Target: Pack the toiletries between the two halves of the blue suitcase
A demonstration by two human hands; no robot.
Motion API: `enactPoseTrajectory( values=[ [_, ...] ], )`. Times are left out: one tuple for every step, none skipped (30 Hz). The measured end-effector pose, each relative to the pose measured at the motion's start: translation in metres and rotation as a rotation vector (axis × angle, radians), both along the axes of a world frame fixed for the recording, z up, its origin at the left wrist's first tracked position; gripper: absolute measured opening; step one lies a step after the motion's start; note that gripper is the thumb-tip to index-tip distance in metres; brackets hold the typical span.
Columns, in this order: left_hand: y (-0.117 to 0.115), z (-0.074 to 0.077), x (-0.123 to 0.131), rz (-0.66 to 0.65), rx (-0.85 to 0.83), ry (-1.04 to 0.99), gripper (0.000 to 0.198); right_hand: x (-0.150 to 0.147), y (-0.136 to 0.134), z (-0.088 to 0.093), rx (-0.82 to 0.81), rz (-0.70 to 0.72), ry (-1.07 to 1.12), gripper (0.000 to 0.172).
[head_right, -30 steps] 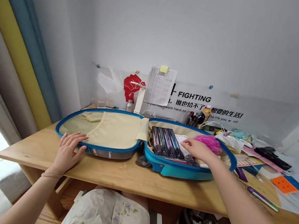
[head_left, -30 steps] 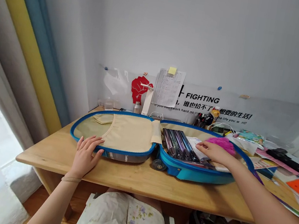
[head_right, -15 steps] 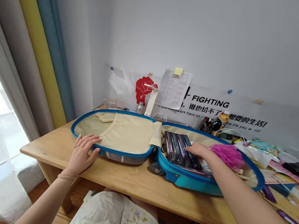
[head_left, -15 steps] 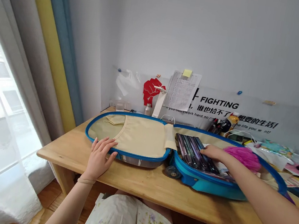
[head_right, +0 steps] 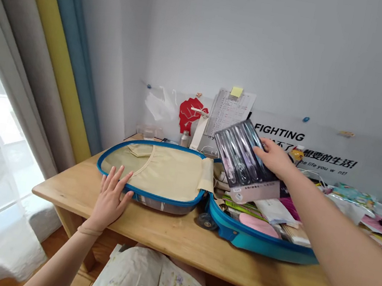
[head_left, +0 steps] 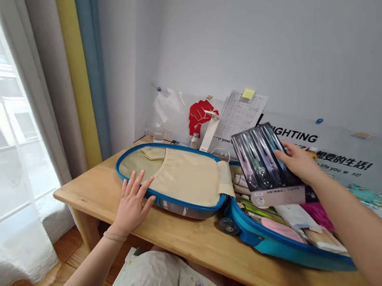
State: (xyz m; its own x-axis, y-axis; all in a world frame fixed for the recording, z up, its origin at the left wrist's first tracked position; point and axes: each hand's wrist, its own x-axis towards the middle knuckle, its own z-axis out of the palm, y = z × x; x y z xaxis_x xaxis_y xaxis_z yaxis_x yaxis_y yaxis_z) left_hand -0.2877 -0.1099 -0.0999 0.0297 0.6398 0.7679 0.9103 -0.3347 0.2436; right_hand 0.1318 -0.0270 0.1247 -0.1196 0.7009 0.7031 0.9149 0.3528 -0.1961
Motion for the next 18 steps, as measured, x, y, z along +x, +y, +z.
enactPoseTrajectory(
  values=[
    [-0.001,0.000,0.000,-0.002,-0.002,-0.002,0.047,-0.009,0.007,0.008,-0.041,0.038,-0.010,0.039],
    [-0.002,0.001,0.000,-0.004,-0.004,-0.001,0.047,-0.019,0.014,0.016,-0.098,0.086,-0.024,0.039],
    [-0.002,0.001,0.000,-0.007,-0.008,0.002,0.047,-0.031,0.022,0.022,-0.159,0.139,-0.040,0.040],
    [-0.003,0.001,0.001,-0.007,-0.009,0.005,0.048,-0.045,0.030,0.027,-0.212,0.191,-0.056,0.042],
    [-0.003,0.001,0.001,-0.008,-0.010,0.009,0.048,-0.060,0.038,0.030,-0.264,0.242,-0.077,0.046],
    [-0.003,0.001,0.000,-0.006,-0.009,0.013,0.048,-0.077,0.045,0.030,-0.318,0.288,-0.109,0.049],
    [-0.002,0.000,0.000,-0.003,-0.006,0.015,0.049,-0.094,0.052,0.029,-0.367,0.330,-0.148,0.052],
    [-0.002,0.000,0.000,-0.001,-0.002,0.019,0.049,-0.112,0.059,0.026,-0.420,0.366,-0.194,0.054],
    [-0.001,-0.001,0.000,0.000,0.001,0.024,0.049,-0.130,0.066,0.020,-0.469,0.400,-0.240,0.056],
    [-0.001,-0.002,0.000,0.000,0.004,0.031,0.049,-0.148,0.074,0.013,-0.505,0.425,-0.271,0.056],
    [-0.001,-0.002,0.000,0.000,0.006,0.038,0.049,-0.165,0.082,0.005,-0.536,0.442,-0.293,0.055],
    [-0.001,-0.003,-0.001,0.000,0.009,0.044,0.049,-0.181,0.090,-0.005,-0.556,0.451,-0.302,0.052],
    [-0.001,-0.003,-0.001,0.002,0.012,0.051,0.049,-0.196,0.098,-0.015,-0.575,0.453,-0.307,0.050],
    [-0.001,-0.003,0.000,0.006,0.015,0.056,0.049,-0.210,0.107,-0.026,-0.594,0.454,-0.315,0.049],
    [-0.001,-0.003,0.000,0.011,0.019,0.060,0.049,-0.222,0.116,-0.036,-0.611,0.457,-0.324,0.047],
    [-0.002,-0.002,0.000,0.017,0.023,0.064,0.049,-0.232,0.124,-0.045,-0.625,0.460,-0.334,0.046],
    [-0.002,-0.002,0.000,0.022,0.026,0.070,0.050,-0.241,0.131,-0.055,-0.635,0.464,-0.345,0.045],
    [-0.002,-0.001,0.000,0.026,0.028,0.076,0.051,-0.249,0.137,-0.064,-0.641,0.469,-0.357,0.044]
  ],
)
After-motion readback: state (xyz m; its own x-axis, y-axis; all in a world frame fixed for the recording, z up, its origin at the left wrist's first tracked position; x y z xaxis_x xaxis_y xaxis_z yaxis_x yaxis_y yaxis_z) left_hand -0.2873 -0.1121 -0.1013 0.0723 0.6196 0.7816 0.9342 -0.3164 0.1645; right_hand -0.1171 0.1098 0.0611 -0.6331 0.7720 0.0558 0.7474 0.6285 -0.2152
